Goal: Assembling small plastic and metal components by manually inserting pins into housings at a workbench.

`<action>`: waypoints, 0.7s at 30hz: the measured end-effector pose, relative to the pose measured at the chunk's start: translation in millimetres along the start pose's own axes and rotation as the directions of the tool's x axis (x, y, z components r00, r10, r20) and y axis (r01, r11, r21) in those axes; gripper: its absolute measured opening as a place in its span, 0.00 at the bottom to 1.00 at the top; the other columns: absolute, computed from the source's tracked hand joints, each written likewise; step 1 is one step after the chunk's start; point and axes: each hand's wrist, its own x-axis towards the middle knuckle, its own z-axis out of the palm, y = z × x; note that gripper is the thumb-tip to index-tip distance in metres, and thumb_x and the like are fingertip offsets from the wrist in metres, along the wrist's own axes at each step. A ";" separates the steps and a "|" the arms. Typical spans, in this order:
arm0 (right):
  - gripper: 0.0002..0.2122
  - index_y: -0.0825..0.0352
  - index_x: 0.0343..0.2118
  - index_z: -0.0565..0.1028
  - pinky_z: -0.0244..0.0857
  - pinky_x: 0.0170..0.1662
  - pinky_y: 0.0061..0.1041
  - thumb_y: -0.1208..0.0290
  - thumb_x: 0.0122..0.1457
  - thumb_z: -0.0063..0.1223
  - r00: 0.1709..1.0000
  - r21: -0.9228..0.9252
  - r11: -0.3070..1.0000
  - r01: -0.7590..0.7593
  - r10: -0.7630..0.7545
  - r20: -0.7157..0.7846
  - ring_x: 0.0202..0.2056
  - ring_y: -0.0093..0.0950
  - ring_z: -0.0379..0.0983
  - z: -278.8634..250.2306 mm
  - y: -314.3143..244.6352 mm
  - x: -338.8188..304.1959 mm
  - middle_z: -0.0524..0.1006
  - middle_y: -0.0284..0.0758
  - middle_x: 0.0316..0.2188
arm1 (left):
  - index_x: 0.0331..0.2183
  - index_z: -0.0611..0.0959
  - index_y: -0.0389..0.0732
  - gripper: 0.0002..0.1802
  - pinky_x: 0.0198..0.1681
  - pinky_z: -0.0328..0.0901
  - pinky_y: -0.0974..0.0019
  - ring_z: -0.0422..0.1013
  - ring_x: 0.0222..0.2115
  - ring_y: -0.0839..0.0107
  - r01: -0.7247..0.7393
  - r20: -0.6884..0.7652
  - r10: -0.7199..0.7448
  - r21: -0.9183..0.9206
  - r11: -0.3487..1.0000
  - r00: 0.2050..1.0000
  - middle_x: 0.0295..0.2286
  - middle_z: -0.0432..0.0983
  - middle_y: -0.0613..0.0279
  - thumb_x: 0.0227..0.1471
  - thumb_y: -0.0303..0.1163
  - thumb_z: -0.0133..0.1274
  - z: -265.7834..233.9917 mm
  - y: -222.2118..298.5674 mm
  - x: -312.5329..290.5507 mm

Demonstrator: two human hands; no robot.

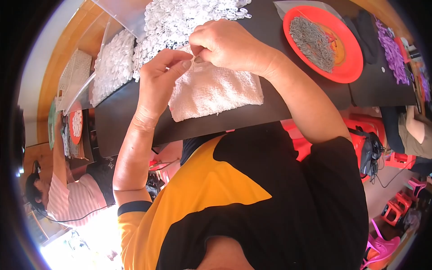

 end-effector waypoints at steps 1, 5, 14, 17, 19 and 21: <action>0.02 0.66 0.24 0.75 0.67 0.35 0.35 0.76 0.46 0.56 0.999 0.031 0.999 0.021 -0.020 -0.042 0.31 0.37 0.74 0.5 -0.3 0.2 0.76 0.35 0.26 | 0.31 0.82 0.34 0.07 0.25 0.64 0.72 0.69 0.22 0.78 0.176 0.061 -0.168 -0.161 0.971 0.984 0.24 0.76 0.64 0.53 0.29 0.57 -3.9 6.1 1.2; 0.02 0.66 0.25 0.74 0.66 0.32 0.34 0.77 0.48 0.55 0.988 0.109 0.990 0.090 -0.074 -0.137 0.29 0.37 0.74 -0.1 -7.5 0.6 0.75 0.35 0.24 | 0.30 0.82 0.34 0.09 0.21 0.61 0.74 0.68 0.20 0.78 0.406 0.200 -0.353 -0.415 0.814 0.914 0.22 0.76 0.63 0.54 0.30 0.55 -13.7 12.1 8.3; 0.04 0.70 0.29 0.73 0.67 0.31 0.24 0.82 0.50 0.56 0.974 0.141 0.983 0.117 -0.086 -0.210 0.27 0.28 0.73 0.3 -12.8 0.2 0.75 0.34 0.24 | 0.31 0.80 0.31 0.09 0.19 0.59 0.73 0.67 0.19 0.76 0.519 0.303 -0.421 -0.529 0.672 0.855 0.21 0.74 0.60 0.55 0.29 0.53 -18.7 18.7 12.0; 0.03 0.70 0.31 0.75 0.67 0.33 0.21 0.81 0.53 0.56 0.978 0.334 0.941 -0.053 0.117 -0.172 0.28 0.22 0.74 -0.5 -14.4 -0.7 0.76 0.32 0.25 | 0.31 0.80 0.31 0.09 0.18 0.58 0.74 0.68 0.19 0.76 0.468 0.245 -0.405 -0.574 0.671 0.881 0.21 0.74 0.60 0.55 0.29 0.52 -11.8 17.2 14.3; 0.03 0.70 0.30 0.76 0.66 0.32 0.22 0.79 0.52 0.56 0.969 0.413 0.908 -0.071 0.161 -0.187 0.26 0.23 0.73 1.5 -14.5 -0.6 0.77 0.33 0.23 | 0.31 0.80 0.31 0.09 0.18 0.58 0.74 0.67 0.19 0.76 0.428 0.202 -0.395 -0.628 0.650 0.896 0.21 0.73 0.61 0.55 0.29 0.52 -8.2 17.5 14.1; 0.03 0.70 0.28 0.77 0.65 0.31 0.23 0.77 0.50 0.55 0.960 0.488 0.869 -0.083 0.202 -0.196 0.24 0.24 0.72 0.4 -13.5 -1.6 0.77 0.35 0.21 | 0.30 0.80 0.31 0.09 0.18 0.59 0.74 0.67 0.19 0.76 0.427 0.201 -0.399 -0.648 0.631 0.895 0.21 0.73 0.62 0.55 0.29 0.53 -4.2 19.3 13.4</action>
